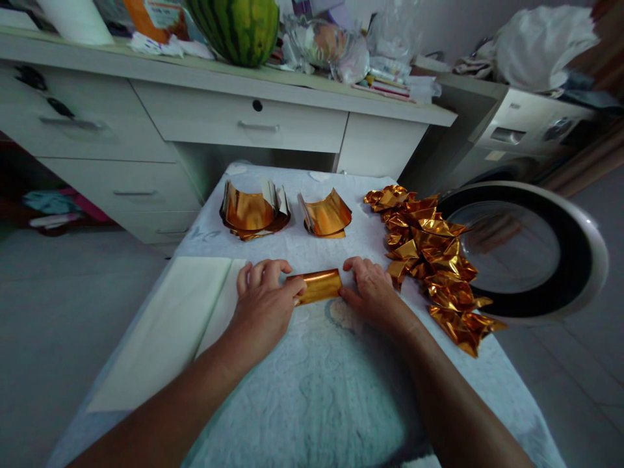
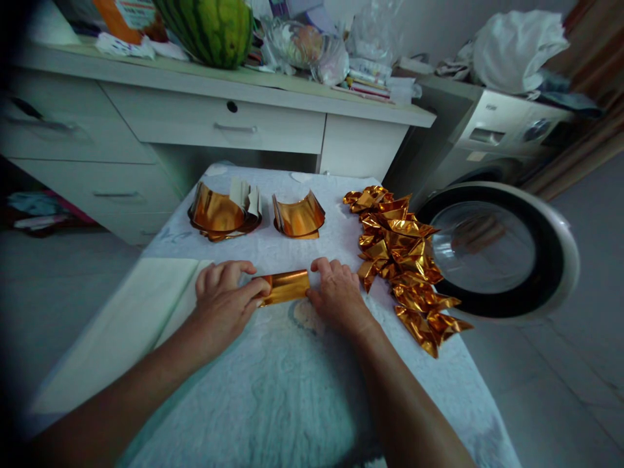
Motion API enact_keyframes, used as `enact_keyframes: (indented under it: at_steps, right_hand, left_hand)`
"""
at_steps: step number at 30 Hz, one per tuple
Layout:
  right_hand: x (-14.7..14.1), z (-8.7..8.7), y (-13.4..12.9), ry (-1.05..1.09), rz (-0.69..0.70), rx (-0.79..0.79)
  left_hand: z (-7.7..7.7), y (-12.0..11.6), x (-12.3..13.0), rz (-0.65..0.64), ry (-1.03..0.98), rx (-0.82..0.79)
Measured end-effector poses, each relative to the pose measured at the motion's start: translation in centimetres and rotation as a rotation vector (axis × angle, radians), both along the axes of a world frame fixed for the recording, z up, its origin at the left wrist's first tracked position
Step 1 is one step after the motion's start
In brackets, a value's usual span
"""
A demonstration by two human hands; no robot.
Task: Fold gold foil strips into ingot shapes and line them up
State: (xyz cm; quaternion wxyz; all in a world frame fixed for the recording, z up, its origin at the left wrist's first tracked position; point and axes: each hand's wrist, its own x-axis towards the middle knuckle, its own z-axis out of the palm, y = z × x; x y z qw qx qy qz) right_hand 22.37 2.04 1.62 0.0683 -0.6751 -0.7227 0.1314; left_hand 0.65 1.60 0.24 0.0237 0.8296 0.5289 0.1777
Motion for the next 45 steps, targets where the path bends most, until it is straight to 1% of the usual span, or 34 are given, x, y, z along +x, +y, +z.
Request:
enact_keyframes:
  at_steps: [3, 7, 10, 14, 18, 22, 28, 32, 35, 41, 43, 45]
  right_hand:
    - [0.3, -0.2, 0.2, 0.005, 0.009, 0.003]
    - [0.7, -0.3, 0.5, 0.053, 0.008, 0.029]
    - [0.0, -0.2, 0.3, 0.116, 0.0, 0.117]
    - [-2.0, -0.5, -0.3, 0.112, 0.041, 0.231]
    - [-3.5, -1.0, -0.6, 0.071, 0.079, 0.244]
    - [-3.8, -1.2, -0.6, 0.013, 0.064, 0.229]
    - [-2.6, -0.9, -0.4, -0.007, 0.024, 0.185]
    - [-0.7, -0.7, 0.0, -0.017, -0.065, 0.137]
    - [0.8, -0.5, 0.3, -0.019, -0.087, 0.091]
    - [2.3, 0.0, 0.8, -0.02, -0.068, 0.039]
    - [2.2, 0.3, 0.9, 0.0, -0.064, 0.048]
    - [1.9, 0.4, 0.8, 0.064, -0.02, 0.083]
  left_hand:
    - [0.3, -0.1, 0.1, -0.082, 0.056, 0.045]
    - [1.3, -0.8, 0.4, -0.278, 0.202, -0.014]
    - [1.8, -1.8, 1.1, -0.256, 0.314, -0.003]
    - [1.7, -3.2, 2.1, -0.223, 0.472, 0.052]
    - [1.5, -3.9, 2.5, -0.218, 0.526, 0.095]
    - [1.6, -4.0, 2.6, -0.21, 0.562, 0.09]
    - [2.0, -4.1, 2.5, -0.204, 0.551, 0.075]
    - [1.9, -4.2, 2.6, -0.21, 0.564, 0.069]
    - [1.6, -4.3, 2.6, -0.203, 0.567, 0.096]
    - [1.2, -4.6, 2.5, -0.202, 0.577, 0.153]
    - [1.1, -4.6, 2.6, -0.197, 0.585, 0.174]
    - [1.1, -4.7, 2.6, -0.192, 0.595, 0.189]
